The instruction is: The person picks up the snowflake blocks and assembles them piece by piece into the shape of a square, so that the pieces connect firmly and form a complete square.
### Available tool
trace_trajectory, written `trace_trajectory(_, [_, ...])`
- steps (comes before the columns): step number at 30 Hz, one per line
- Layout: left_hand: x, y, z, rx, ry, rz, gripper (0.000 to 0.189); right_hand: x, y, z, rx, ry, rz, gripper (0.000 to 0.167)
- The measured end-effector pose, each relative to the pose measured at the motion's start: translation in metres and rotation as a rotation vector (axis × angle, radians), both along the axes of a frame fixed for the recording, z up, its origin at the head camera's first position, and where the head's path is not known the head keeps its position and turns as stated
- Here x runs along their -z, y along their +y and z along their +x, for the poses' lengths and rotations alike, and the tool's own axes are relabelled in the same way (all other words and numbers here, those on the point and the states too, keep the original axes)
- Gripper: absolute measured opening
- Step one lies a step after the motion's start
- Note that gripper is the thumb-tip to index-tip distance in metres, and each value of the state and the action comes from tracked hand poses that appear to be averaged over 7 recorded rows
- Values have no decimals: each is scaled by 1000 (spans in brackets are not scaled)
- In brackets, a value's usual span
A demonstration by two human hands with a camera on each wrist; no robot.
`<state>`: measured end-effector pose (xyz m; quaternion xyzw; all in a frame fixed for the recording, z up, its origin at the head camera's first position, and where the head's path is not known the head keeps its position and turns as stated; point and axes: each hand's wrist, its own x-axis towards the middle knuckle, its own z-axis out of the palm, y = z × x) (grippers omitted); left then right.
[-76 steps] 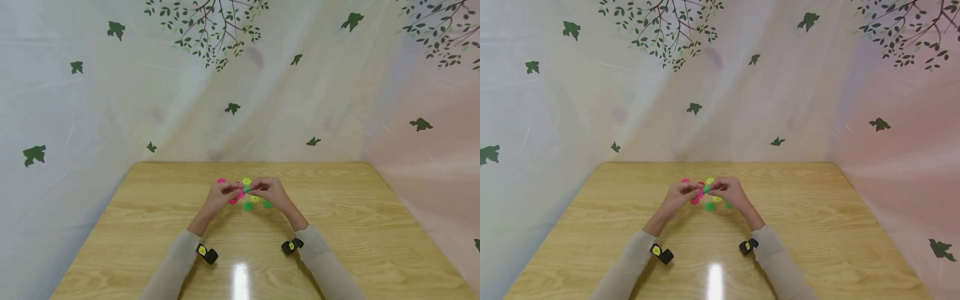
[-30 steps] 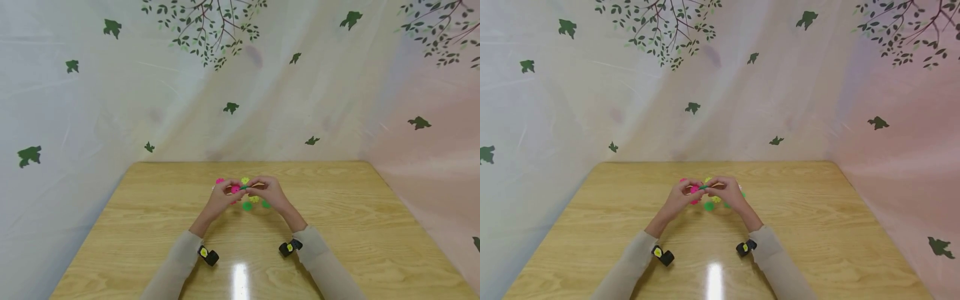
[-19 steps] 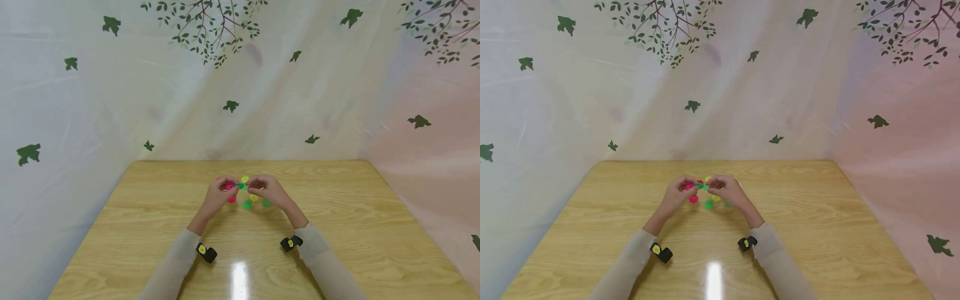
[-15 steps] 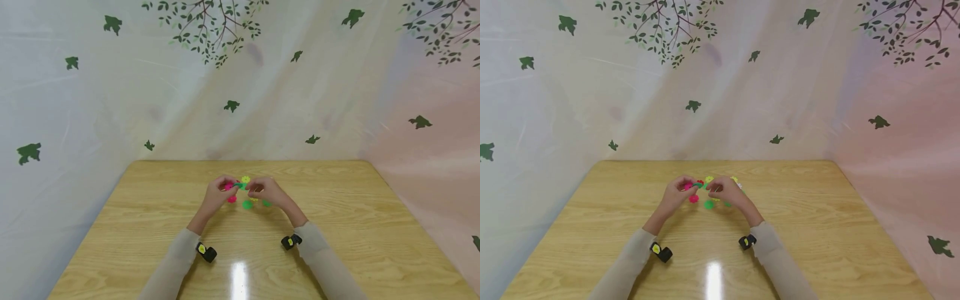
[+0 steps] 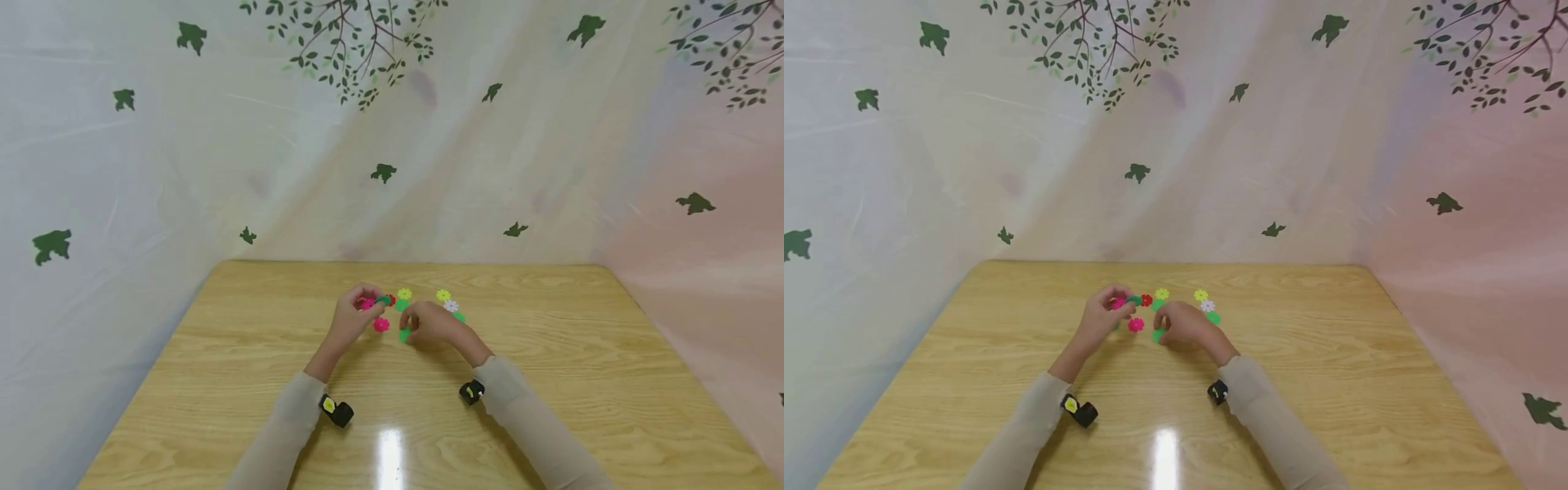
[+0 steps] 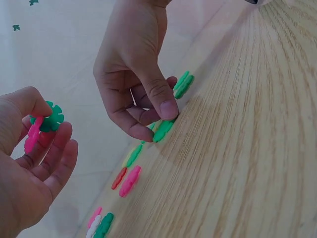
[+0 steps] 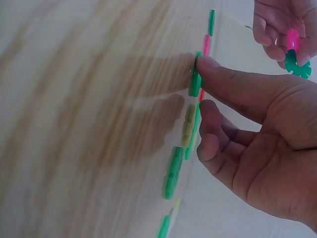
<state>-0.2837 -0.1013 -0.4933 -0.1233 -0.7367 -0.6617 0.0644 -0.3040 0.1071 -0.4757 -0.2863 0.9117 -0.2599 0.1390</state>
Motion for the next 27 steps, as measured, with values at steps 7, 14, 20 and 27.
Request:
trace_trajectory(7, [-1,-1,0,38,8,27,14,4,4,-1,-7,-28,-101,16])
trace_trajectory(14, [1,1,0,39,-9,39,14,4,12,-2,38,-160,-430,20])
trace_trajectory(20, [1,3,1,52,-3,29,15,-4,14,-1,149,-269,-681,30])
trace_trajectory(27, [3,3,1,78,24,-11,12,-9,10,2,230,-312,-786,28])
